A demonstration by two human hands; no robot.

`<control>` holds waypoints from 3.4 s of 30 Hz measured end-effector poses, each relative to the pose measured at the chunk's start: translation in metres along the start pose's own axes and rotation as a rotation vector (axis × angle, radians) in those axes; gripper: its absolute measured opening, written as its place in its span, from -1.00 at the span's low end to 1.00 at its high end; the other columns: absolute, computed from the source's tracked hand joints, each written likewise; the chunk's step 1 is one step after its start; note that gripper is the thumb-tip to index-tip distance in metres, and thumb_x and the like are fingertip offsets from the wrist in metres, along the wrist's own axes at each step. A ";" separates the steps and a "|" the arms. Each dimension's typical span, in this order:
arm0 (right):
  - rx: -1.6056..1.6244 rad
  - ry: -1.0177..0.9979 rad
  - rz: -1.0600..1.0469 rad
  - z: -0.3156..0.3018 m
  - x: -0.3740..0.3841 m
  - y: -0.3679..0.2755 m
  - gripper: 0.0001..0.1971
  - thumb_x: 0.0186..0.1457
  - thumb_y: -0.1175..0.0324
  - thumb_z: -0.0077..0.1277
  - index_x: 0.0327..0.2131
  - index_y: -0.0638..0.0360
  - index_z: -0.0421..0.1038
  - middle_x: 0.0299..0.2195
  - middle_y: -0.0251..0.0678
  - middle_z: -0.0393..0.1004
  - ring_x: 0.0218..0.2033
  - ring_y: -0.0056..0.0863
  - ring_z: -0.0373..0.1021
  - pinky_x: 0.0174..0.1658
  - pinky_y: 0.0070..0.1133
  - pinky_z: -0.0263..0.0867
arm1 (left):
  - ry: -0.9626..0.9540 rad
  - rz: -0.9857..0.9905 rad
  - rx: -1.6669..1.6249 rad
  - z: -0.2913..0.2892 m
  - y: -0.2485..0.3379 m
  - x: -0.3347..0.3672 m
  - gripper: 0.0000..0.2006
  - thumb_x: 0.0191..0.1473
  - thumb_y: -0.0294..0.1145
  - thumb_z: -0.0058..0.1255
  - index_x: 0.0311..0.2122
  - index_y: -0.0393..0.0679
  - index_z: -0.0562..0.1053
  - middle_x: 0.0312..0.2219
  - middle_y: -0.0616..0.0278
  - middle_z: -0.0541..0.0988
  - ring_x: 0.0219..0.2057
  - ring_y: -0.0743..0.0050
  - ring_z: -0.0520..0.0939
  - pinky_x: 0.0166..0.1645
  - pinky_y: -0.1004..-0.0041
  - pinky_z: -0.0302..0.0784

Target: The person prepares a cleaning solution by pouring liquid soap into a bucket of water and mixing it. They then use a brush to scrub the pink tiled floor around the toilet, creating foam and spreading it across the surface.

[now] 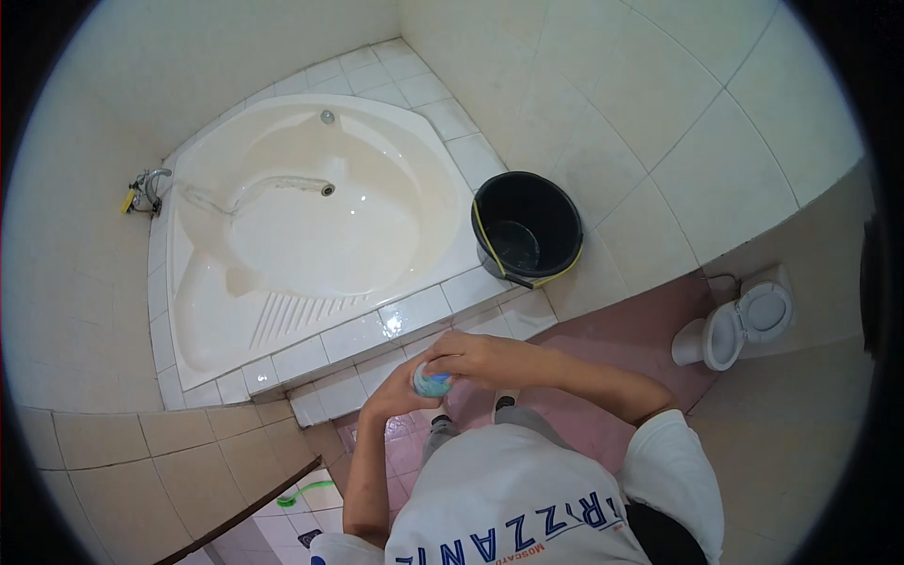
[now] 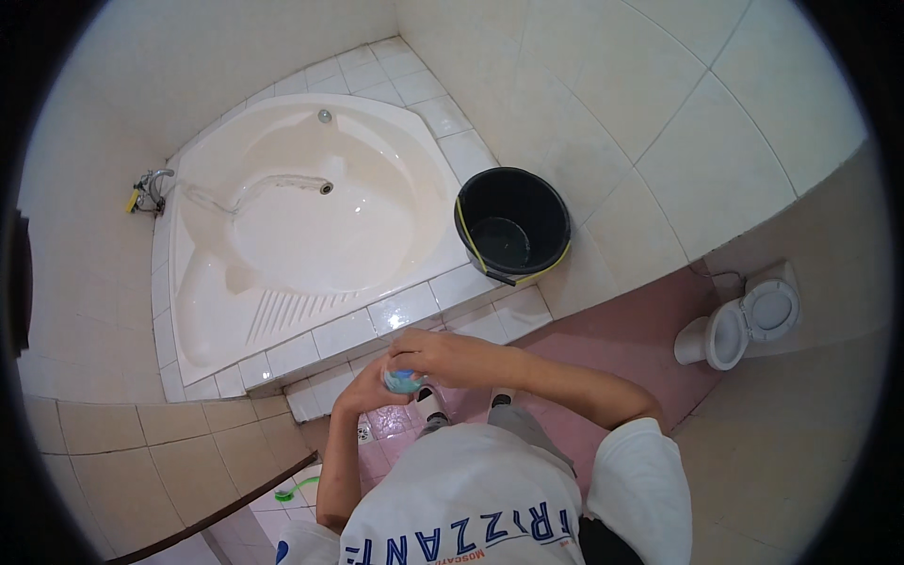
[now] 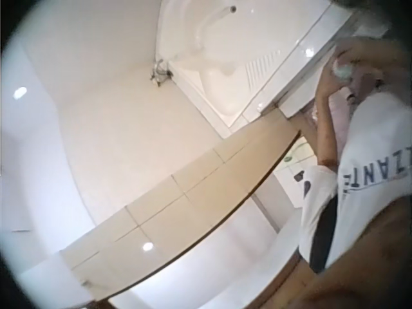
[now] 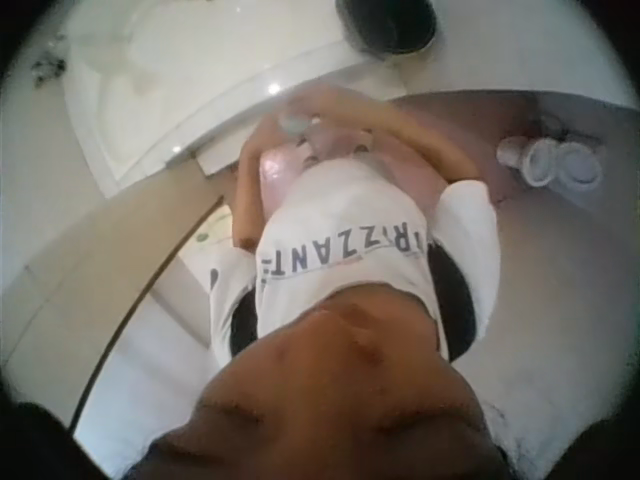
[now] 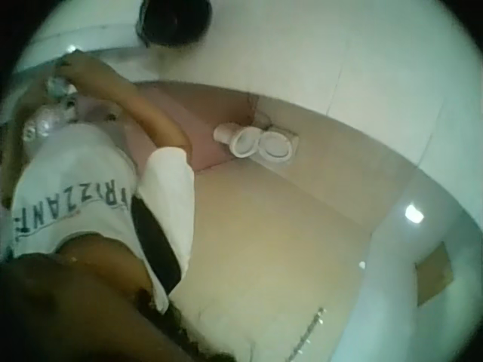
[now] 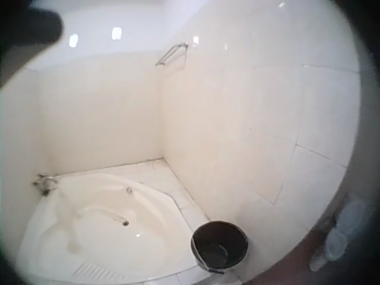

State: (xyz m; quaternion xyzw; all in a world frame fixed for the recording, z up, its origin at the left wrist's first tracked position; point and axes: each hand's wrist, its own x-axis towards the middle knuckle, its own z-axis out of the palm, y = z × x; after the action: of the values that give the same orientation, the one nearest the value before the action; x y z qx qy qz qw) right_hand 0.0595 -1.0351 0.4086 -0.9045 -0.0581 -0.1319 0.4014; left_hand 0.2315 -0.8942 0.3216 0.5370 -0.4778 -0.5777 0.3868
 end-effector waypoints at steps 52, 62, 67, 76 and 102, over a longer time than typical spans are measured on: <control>1.138 2.054 0.991 0.109 0.007 0.181 -0.10 0.00 -0.12 0.13 0.22 -0.08 -0.24 0.07 0.01 -0.03 -0.06 -0.10 0.24 -0.14 -0.20 0.42 | 1.246 -0.075 0.237 -0.145 -0.285 0.060 -0.10 -0.36 -0.47 0.41 0.16 -0.20 0.15 0.03 -0.10 0.35 0.02 -0.10 0.38 0.13 0.17 0.26; 1.485 1.913 0.496 0.066 -0.106 0.272 -0.63 0.02 0.51 0.06 -0.08 0.21 0.21 -0.23 -0.12 0.34 -0.27 -0.16 0.40 -0.17 -0.25 0.55 | 1.433 -0.519 0.226 -0.067 -0.263 0.038 -0.05 -0.32 -0.55 0.29 0.20 -0.26 -0.03 0.05 -0.35 0.16 0.07 -0.27 0.22 0.19 0.01 0.16; 1.189 1.947 1.026 0.052 -0.121 0.237 -0.76 0.00 0.51 0.02 -0.22 0.15 0.27 -0.35 -0.24 0.38 -0.45 -0.40 0.36 -0.41 -0.35 0.51 | 1.006 -0.502 0.020 -0.021 -0.228 0.044 -0.30 -0.16 -0.50 0.19 0.11 -0.18 0.12 -0.03 -0.15 0.29 0.00 0.00 0.35 0.08 0.13 0.31; 0.922 1.628 1.223 0.089 -0.270 0.136 -0.80 -0.03 0.46 0.04 -0.26 0.15 0.43 -0.49 -0.33 0.44 -0.63 -0.52 0.32 -0.46 -0.53 0.36 | 0.442 -0.285 -0.329 0.068 -0.072 0.122 -0.39 0.08 -0.22 0.09 0.18 -0.09 0.11 -0.04 0.07 0.40 -0.10 0.26 0.48 -0.05 0.31 0.47; 0.164 1.677 1.658 0.018 -0.657 -0.076 -0.63 0.21 0.12 -0.11 -0.15 0.25 0.43 -0.53 -0.11 0.54 -0.50 -0.27 0.51 -0.31 -0.41 0.38 | -0.298 -0.517 -0.096 0.498 0.022 0.301 -0.62 -0.15 -0.60 -0.06 -0.12 -0.31 0.34 -0.31 0.10 0.49 -0.40 0.27 0.56 -0.44 0.36 0.51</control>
State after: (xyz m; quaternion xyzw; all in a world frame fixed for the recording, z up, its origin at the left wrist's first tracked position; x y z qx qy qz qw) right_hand -0.5825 -0.9702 0.2632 -0.2682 0.8201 -0.3796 0.3339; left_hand -0.2998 -1.1205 0.2509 0.5314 -0.3487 -0.7514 0.1773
